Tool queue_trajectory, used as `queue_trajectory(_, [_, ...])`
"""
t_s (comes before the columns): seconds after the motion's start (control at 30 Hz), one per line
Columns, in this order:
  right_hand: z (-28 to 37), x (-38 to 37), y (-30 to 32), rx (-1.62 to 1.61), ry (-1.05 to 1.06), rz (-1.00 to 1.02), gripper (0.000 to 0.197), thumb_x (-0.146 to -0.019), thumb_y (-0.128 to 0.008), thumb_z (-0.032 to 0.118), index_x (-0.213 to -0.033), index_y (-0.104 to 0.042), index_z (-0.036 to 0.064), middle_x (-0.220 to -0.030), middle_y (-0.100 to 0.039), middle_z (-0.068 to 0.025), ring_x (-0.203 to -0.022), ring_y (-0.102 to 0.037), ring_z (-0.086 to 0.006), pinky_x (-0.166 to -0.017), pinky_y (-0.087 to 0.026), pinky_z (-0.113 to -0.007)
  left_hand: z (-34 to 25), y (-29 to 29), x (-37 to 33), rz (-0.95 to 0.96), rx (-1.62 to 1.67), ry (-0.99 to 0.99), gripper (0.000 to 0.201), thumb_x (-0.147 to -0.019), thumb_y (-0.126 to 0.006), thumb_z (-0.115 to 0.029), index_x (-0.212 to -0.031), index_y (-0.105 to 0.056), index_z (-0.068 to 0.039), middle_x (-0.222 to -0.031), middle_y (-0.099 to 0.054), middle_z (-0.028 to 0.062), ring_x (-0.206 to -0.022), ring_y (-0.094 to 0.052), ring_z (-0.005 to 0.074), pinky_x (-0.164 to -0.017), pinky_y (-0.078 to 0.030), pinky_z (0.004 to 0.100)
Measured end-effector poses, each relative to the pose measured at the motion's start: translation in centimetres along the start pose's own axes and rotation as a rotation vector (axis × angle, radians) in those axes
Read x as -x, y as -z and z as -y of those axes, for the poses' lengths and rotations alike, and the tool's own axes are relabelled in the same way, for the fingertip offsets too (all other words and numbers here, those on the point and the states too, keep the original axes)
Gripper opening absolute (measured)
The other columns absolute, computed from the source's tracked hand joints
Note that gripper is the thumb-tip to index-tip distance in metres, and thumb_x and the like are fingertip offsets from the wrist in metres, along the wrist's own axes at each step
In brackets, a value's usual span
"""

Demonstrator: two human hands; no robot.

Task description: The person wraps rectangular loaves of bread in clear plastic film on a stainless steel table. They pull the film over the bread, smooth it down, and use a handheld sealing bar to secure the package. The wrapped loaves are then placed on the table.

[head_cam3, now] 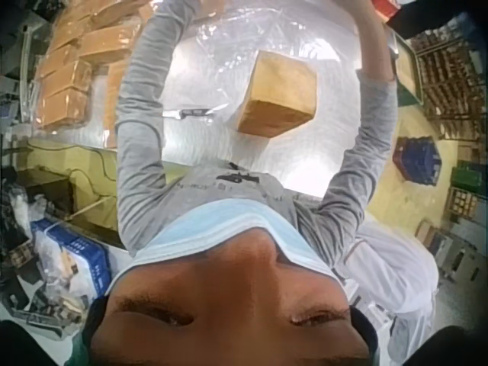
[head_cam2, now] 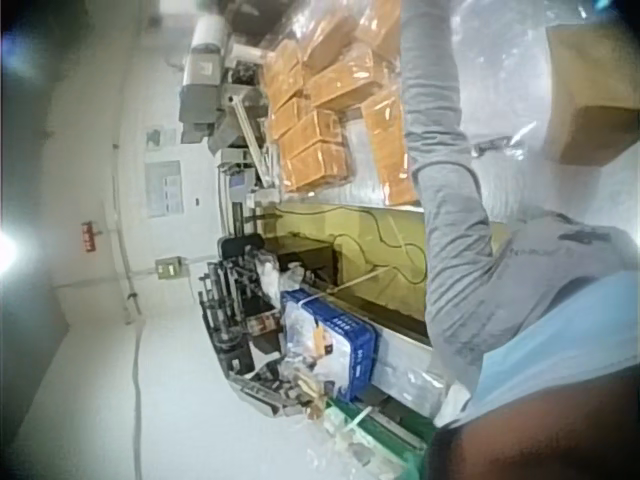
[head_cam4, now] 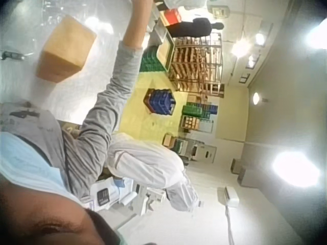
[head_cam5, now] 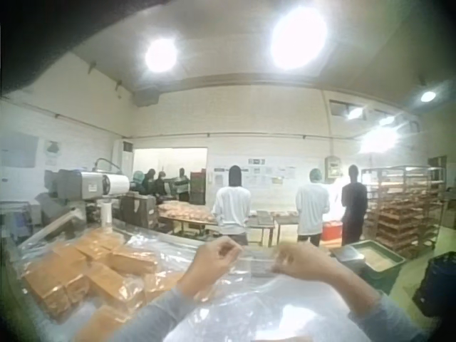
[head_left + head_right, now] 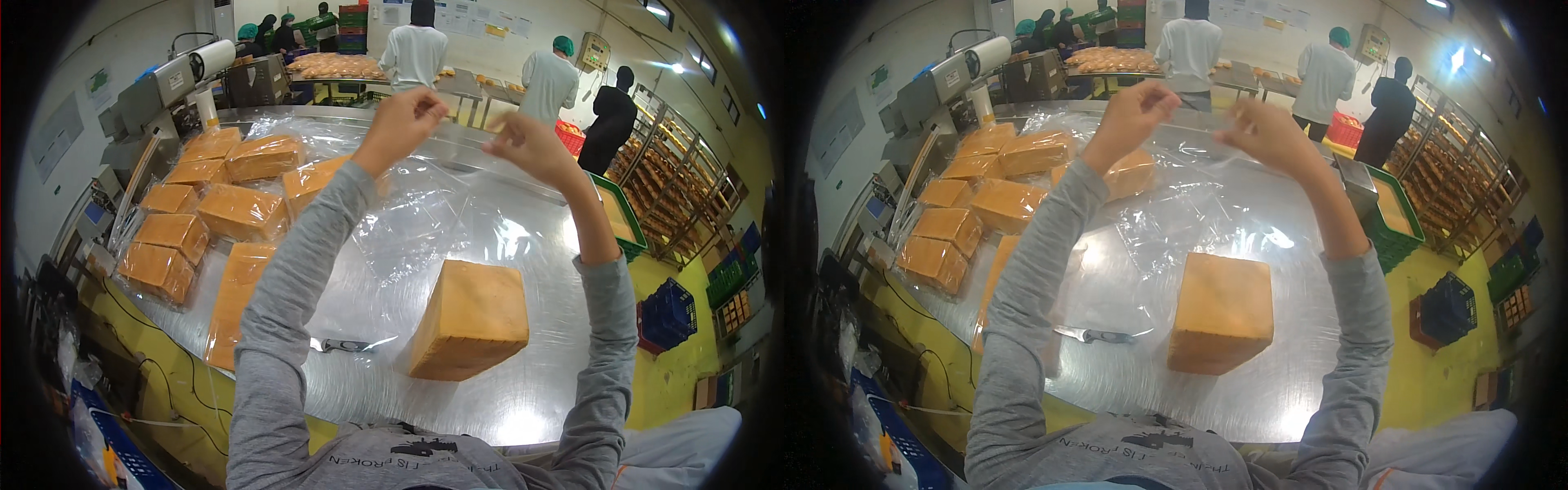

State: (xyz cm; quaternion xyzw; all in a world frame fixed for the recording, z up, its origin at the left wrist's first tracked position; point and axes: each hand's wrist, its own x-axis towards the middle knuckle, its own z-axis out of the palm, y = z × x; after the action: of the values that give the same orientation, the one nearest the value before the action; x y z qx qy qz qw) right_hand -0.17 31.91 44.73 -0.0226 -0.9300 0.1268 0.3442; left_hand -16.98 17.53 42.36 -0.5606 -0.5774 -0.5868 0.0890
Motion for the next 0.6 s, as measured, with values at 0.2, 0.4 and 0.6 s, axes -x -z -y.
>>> queue_trajectory(0.2, [-1.9,2.8,0.5,-0.054,-0.23,0.074,0.034,-0.069,-0.072,0.027,-0.067,-0.052,0.0002,-0.055,-0.049,-0.0037,-0.053,-0.044,-0.0088,-0.051,-0.037,-0.025,1.9,2.0,0.3,0.132,-0.142,0.066,0.021,-0.078,-0.062,-0.02,-0.095,-0.058,-0.007,-0.089,-0.06,0.0044,-0.084,-0.054,0.0137,-0.075,-0.043,0.0276])
queue_trajectory(0.4, [1.9,1.4,-0.4,0.297,-0.079,0.114,0.06,-0.054,-0.074,0.053,-0.055,-0.044,0.0021,-0.047,-0.043,-0.0064,-0.045,-0.043,-0.0224,-0.046,-0.034,-0.032,-2.2,-1.0,1.6,-0.098,-0.441,-0.54,0.042,-0.069,-0.068,-0.028,-0.105,-0.055,-0.012,-0.1,-0.055,0.0075,-0.107,-0.044,0.0246,-0.097,-0.027,0.0373])
queue_trajectory(0.6, [1.6,2.4,-0.2,0.261,0.056,0.181,0.061,-0.055,-0.071,0.058,-0.057,-0.046,0.0024,-0.049,-0.042,-0.0095,-0.046,-0.039,-0.0248,-0.047,-0.032,-0.036,-2.7,0.3,2.0,0.583,-0.538,-0.155,0.022,-0.073,-0.062,-0.022,-0.087,-0.056,-0.006,-0.073,-0.057,0.0081,-0.081,-0.055,0.0274,-0.075,-0.04,0.0363])
